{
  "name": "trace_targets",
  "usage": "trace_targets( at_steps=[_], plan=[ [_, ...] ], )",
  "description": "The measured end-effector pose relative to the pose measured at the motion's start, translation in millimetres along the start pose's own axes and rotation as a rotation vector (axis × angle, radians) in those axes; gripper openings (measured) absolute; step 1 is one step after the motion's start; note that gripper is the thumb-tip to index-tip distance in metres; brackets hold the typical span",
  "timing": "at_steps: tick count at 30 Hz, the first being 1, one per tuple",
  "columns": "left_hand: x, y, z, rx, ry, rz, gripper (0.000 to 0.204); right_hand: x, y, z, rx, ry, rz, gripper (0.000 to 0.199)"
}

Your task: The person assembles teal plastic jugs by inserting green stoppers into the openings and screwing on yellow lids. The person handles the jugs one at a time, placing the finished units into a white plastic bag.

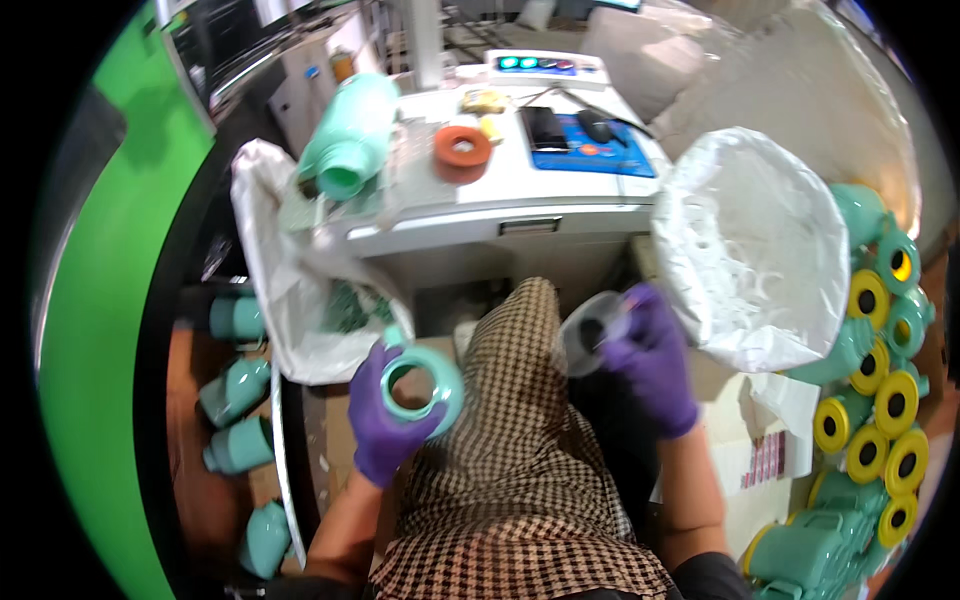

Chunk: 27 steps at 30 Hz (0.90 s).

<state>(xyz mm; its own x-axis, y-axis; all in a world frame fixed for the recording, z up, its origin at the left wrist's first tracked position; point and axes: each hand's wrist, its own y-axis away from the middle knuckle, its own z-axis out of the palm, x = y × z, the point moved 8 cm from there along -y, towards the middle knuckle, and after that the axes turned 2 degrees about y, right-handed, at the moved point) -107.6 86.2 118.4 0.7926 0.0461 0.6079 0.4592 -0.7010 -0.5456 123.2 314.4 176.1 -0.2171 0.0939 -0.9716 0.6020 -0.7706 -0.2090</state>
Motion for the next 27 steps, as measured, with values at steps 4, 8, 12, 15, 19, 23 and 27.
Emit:
trace_targets(
  at_steps=[4,8,12,15,19,23,27],
  plan=[
    [20,-15,0,0.043,0.021,0.106,0.104,154,56,88,-0.115,-0.642,0.423,0.032],
    [3,-3,-8,0.035,0.070,0.009,0.106,116,65,70,-0.326,0.279,0.222,0.028],
    [7,-5,-6,0.041,0.042,0.047,0.108,100,75,61,-0.483,1.266,-0.168,0.021],
    [30,-18,-3,0.046,-0.057,0.171,0.109,79,73,71,-0.330,1.311,-0.518,0.015],
    [43,-25,2,0.038,0.006,0.255,0.107,31,42,84,-0.297,0.780,-0.459,0.018],
    [49,-33,9,-0.018,0.075,0.289,0.107,1,27,113,-0.385,0.417,-0.433,0.030],
    [59,-35,11,-0.032,0.106,0.308,0.095,5,31,141,-0.423,0.574,-0.498,0.022]
  ],
)
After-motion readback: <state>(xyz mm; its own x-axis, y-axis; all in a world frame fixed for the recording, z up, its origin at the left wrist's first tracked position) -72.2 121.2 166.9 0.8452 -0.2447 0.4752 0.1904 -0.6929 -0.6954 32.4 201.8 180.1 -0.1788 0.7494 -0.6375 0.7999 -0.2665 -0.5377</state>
